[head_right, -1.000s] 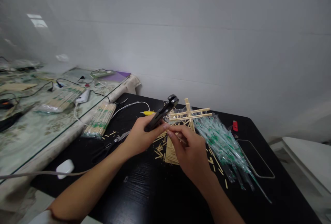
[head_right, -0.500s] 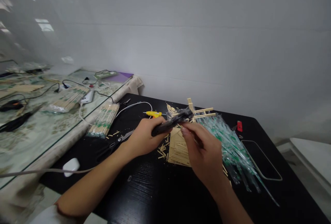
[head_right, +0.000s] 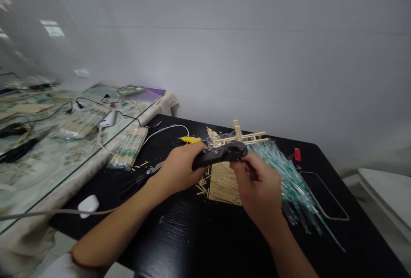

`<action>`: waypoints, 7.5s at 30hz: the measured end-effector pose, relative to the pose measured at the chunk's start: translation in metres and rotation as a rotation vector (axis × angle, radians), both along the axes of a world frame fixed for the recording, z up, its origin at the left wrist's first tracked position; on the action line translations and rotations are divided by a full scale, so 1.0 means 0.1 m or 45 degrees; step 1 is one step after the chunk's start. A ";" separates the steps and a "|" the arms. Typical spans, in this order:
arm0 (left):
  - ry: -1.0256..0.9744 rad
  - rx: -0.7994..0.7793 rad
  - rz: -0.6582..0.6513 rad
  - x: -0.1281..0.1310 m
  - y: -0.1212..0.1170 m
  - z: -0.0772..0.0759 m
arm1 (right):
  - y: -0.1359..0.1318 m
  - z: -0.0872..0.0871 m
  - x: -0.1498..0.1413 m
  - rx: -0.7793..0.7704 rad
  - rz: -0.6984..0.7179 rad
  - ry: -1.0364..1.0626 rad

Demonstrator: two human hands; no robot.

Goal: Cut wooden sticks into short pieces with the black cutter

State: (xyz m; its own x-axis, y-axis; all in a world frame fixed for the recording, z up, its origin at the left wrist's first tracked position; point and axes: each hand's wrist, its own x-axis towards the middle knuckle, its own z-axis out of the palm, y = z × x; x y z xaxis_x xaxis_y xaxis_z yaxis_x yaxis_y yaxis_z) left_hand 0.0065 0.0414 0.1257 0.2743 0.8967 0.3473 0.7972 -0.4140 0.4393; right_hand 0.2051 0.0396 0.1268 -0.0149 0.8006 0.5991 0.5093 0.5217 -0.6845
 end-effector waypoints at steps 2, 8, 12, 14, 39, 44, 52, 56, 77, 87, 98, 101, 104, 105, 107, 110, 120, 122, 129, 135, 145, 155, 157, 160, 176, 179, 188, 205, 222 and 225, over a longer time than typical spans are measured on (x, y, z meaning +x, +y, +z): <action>0.013 0.003 0.010 -0.01 0.00 0.01 | -0.01 0.02 -0.02 0.005 -0.004 -0.012; 0.024 0.072 0.033 -0.06 0.01 0.01 | -0.05 0.04 -0.06 -0.019 0.074 0.051; -0.015 0.115 -0.016 -0.09 0.02 -0.02 | -0.07 0.04 -0.06 -0.019 0.127 0.113; -0.034 0.120 -0.033 -0.10 0.03 -0.04 | -0.06 0.04 -0.05 -0.018 0.147 0.139; 0.032 -0.120 0.022 0.00 0.02 0.00 | -0.02 0.00 -0.01 -0.036 0.091 0.020; 0.097 -0.133 0.055 -0.01 0.03 -0.02 | -0.02 -0.01 -0.01 -0.049 0.090 0.010; 0.148 -0.085 0.067 -0.03 0.09 -0.07 | 0.01 -0.01 -0.04 -0.087 0.109 0.017; 0.159 -0.039 0.088 -0.03 0.10 -0.08 | 0.00 -0.01 -0.05 -0.094 0.113 0.030; 0.068 0.239 0.002 -0.08 0.00 -0.02 | 0.03 0.08 0.00 -0.151 0.270 0.143; 0.028 0.279 -0.059 -0.10 0.01 -0.04 | 0.03 0.11 0.02 -0.225 0.318 0.135; 0.027 0.291 -0.056 -0.10 0.02 -0.05 | 0.07 0.07 0.06 -0.349 0.475 0.244; 0.000 0.284 -0.095 -0.10 0.03 -0.05 | 0.07 0.04 0.06 -0.429 0.553 0.334; -0.024 0.282 -0.115 -0.11 0.02 -0.04 | 0.07 0.03 0.05 -0.479 0.595 0.379; -0.028 0.286 -0.111 -0.11 0.02 -0.04 | 0.07 0.04 0.05 -0.478 0.601 0.380; -0.032 0.293 -0.115 -0.11 0.02 -0.05 | 0.06 0.06 0.05 -0.481 0.612 0.376; -0.045 0.297 -0.132 -0.12 0.03 -0.06 | 0.05 0.07 0.06 -0.539 0.632 0.388; -0.013 0.348 -0.094 -0.12 0.04 -0.09 | 0.08 0.01 0.05 -0.698 0.780 0.596; -0.015 0.354 -0.084 -0.11 0.04 -0.11 | 0.08 0.01 0.05 -0.713 0.772 0.605; 0.016 0.265 -0.033 -0.10 0.05 -0.08 | 0.08 0.02 0.03 -0.702 0.713 0.590; -0.056 0.222 -0.165 -0.13 0.06 -0.03 | 0.09 0.01 0.07 -0.830 0.807 0.639; -0.048 0.260 -0.210 -0.17 0.08 -0.05 | 0.15 -0.05 0.06 -1.066 1.086 0.877; 0.006 0.219 -0.099 -0.15 0.07 -0.03 | 0.15 -0.04 0.03 -1.076 1.014 0.888; 0.007 0.157 -0.079 -0.15 0.06 0.02 | 0.14 -0.04 0.03 -1.059 1.002 0.873; -0.028 -0.034 -0.048 -0.14 0.05 0.08 | 0.12 -0.04 0.03 -1.030 1.010 0.855; -0.010 0.157 -0.019 -0.14 0.02 0.03 | 0.06 0.06 -0.02 -0.721 0.760 0.650; 0.052 0.199 0.009 -0.14 0.03 -0.01 | 0.06 0.04 -0.01 -0.654 0.710 0.607; -0.153 -0.070 -0.011 -0.16 0.05 0.12 | 0.03 0.07 0.04 -0.686 0.701 0.554; -1.038 -0.924 0.045 -0.29 -0.53 -0.72 | -0.44 -0.87 0.53 -1.017 0.236 0.603; -1.104 -0.551 0.336 -0.57 -0.73 -0.89 | -0.07 -1.16 0.25 -0.494 0.226 -0.852; -1.076 -0.584 0.353 -0.58 -0.78 -0.93 | -0.01 -1.20 0.23 -0.474 0.226 -1.042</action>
State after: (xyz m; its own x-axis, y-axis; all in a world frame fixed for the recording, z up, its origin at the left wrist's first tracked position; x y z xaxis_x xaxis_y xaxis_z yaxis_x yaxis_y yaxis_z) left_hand -0.0514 -0.0362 0.0323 -0.1422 0.9878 -0.0638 0.1922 0.0908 0.9772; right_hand 0.2280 0.0388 0.0065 -0.4624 0.8852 0.0511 0.8429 0.4567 -0.2846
